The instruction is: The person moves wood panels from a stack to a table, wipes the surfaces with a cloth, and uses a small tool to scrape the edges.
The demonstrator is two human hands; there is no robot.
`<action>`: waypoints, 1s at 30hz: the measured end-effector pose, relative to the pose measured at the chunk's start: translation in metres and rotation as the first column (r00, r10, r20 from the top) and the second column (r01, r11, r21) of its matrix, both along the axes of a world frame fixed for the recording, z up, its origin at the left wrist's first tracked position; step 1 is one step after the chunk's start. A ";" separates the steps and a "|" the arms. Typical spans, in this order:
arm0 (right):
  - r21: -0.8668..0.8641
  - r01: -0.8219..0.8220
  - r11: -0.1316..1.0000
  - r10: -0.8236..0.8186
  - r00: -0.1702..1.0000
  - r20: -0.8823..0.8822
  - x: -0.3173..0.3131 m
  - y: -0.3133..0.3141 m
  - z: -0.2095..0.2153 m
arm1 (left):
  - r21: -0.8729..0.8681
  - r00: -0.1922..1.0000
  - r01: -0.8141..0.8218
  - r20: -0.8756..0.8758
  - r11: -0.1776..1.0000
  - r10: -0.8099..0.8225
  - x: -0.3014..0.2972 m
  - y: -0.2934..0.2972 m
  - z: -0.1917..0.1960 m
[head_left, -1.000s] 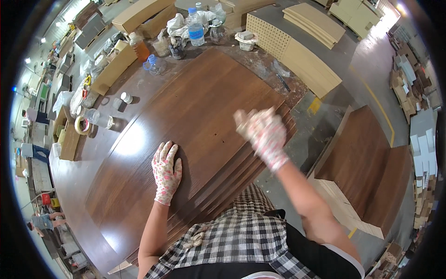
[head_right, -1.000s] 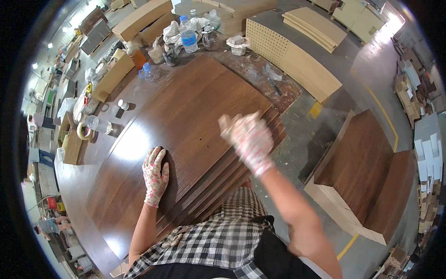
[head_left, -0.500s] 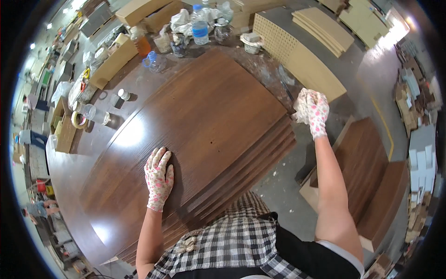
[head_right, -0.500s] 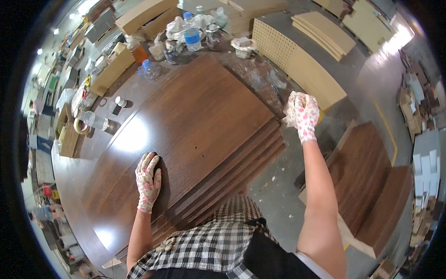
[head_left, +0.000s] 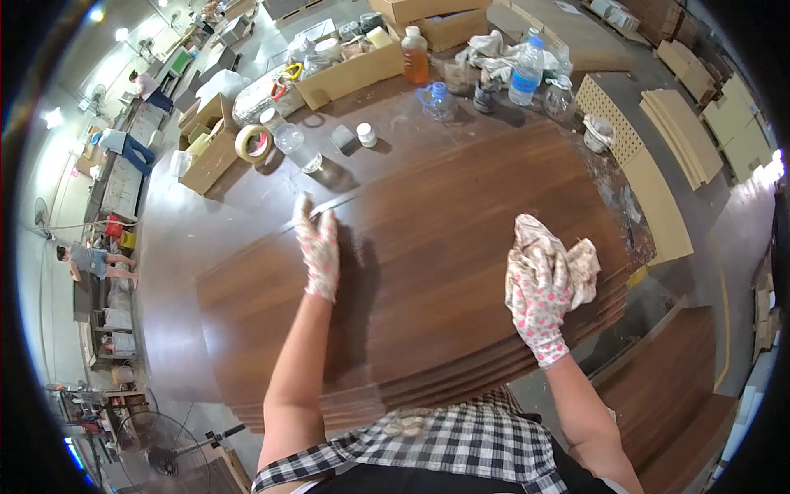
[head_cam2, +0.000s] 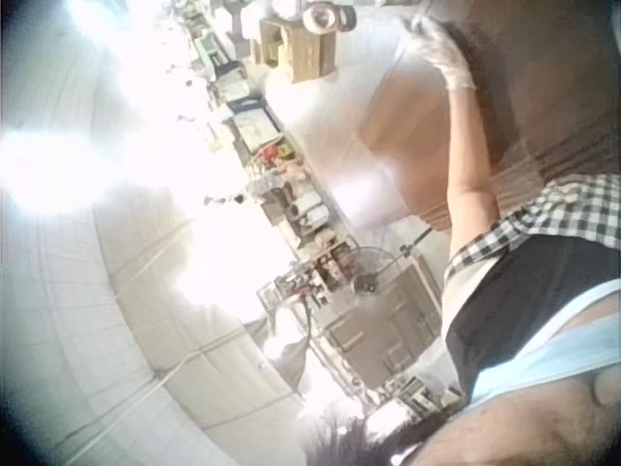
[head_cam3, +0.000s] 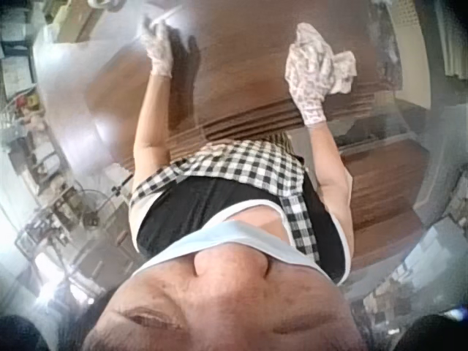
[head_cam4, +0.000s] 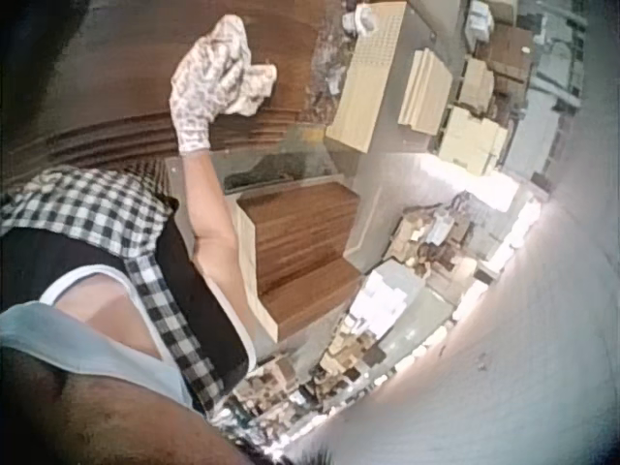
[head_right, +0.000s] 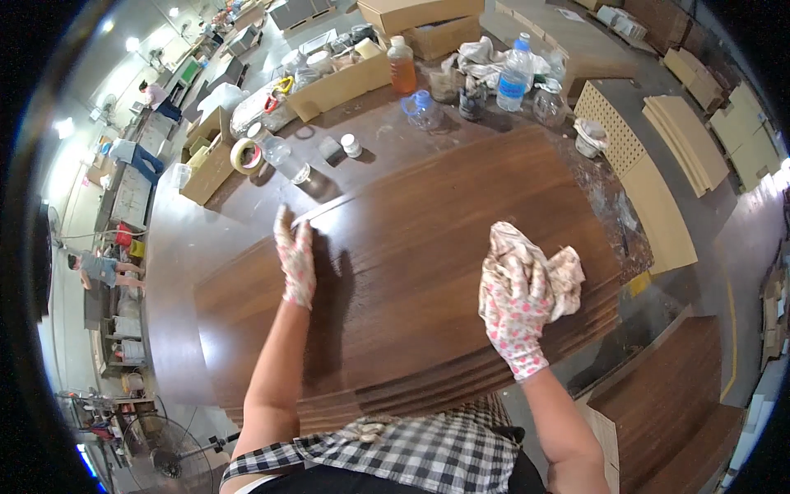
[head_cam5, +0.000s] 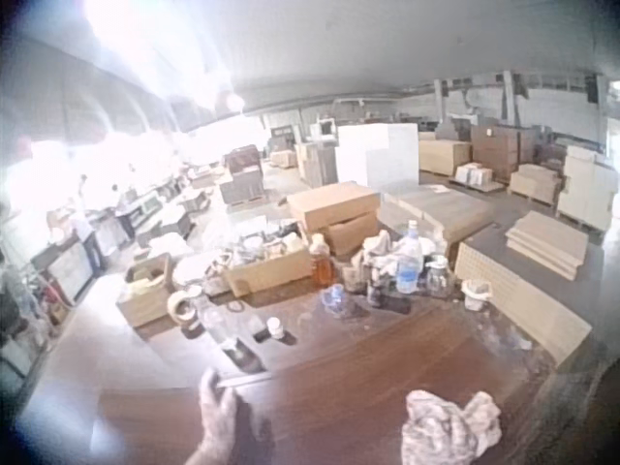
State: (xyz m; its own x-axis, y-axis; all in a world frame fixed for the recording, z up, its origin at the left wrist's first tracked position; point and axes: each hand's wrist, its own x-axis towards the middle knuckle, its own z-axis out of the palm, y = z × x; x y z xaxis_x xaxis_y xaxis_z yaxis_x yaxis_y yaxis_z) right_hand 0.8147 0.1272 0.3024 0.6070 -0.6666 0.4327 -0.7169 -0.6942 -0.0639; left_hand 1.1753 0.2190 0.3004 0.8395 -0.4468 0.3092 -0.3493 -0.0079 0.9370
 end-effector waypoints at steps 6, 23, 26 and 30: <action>-0.002 0.036 0.999 -0.035 0.993 0.110 -0.029 -0.009 -0.025 | -0.046 0.977 0.022 0.215 0.999 -0.012 0.158 -0.085 -0.014; 0.532 -0.425 0.733 -0.232 0.579 0.782 0.005 -0.002 -0.015 | -0.147 0.936 0.347 0.114 0.926 -0.332 0.155 -0.100 0.037; 0.448 -0.678 0.582 -0.303 0.331 0.894 0.007 0.002 -0.014 | 0.023 0.842 0.452 0.321 0.892 -0.434 0.104 -0.086 0.068; 0.338 -0.893 0.298 -0.561 0.122 0.818 -0.007 0.055 -0.015 | 0.175 0.657 0.725 0.116 0.666 -0.745 -0.020 -0.055 0.110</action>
State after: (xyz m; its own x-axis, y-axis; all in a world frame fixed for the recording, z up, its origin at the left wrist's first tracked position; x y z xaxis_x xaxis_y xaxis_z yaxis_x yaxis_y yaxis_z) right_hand 0.8079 0.1824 0.2877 0.4820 -0.8733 0.0705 0.5597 0.2451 -0.7916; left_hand 1.1558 0.1644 0.4102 0.1634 -0.9327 0.3216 -0.4299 0.2261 0.8741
